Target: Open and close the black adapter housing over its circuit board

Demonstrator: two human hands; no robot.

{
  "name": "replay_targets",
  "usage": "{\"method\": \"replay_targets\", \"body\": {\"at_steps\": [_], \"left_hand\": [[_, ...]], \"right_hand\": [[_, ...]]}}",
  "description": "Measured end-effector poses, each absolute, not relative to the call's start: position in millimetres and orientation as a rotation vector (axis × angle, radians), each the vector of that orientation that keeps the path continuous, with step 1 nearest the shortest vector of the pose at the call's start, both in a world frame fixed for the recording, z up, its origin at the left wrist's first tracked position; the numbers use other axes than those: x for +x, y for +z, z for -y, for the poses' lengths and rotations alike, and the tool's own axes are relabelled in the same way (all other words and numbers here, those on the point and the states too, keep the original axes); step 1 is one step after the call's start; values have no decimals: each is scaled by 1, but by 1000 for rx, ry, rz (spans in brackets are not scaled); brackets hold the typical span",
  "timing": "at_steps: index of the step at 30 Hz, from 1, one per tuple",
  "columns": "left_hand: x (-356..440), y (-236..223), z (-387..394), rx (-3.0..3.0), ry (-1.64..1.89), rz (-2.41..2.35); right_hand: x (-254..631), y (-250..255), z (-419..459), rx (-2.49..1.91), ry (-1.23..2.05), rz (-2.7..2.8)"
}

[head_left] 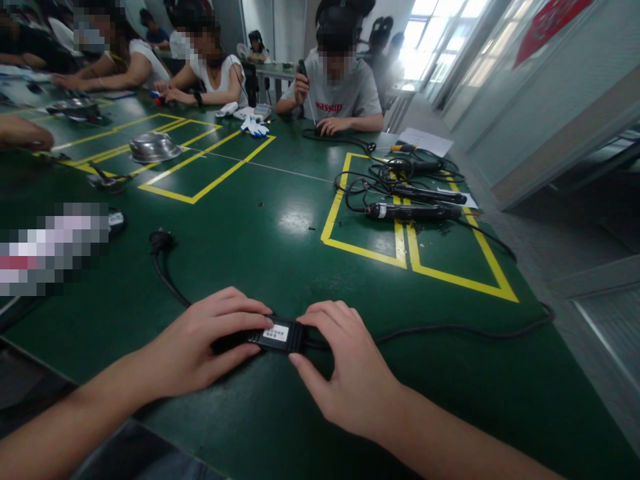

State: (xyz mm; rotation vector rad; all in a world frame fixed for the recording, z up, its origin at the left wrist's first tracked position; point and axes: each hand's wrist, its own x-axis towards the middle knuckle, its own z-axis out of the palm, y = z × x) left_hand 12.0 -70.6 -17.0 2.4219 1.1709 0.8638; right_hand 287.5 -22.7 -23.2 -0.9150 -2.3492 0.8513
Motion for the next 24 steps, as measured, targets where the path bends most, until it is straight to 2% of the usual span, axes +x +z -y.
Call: {"method": "replay_targets", "body": {"at_steps": [14, 20, 24], "left_hand": [[12, -17, 71, 2329, 893, -1203], [5, -28, 67, 2179, 1041, -1544], [4, -32, 60, 2160, 895, -1687]], "right_hand": [[286, -29, 24, -898, 773, 2346], [287, -30, 26, -955, 680, 2266], [285, -29, 24, -909, 645, 2328]]}}
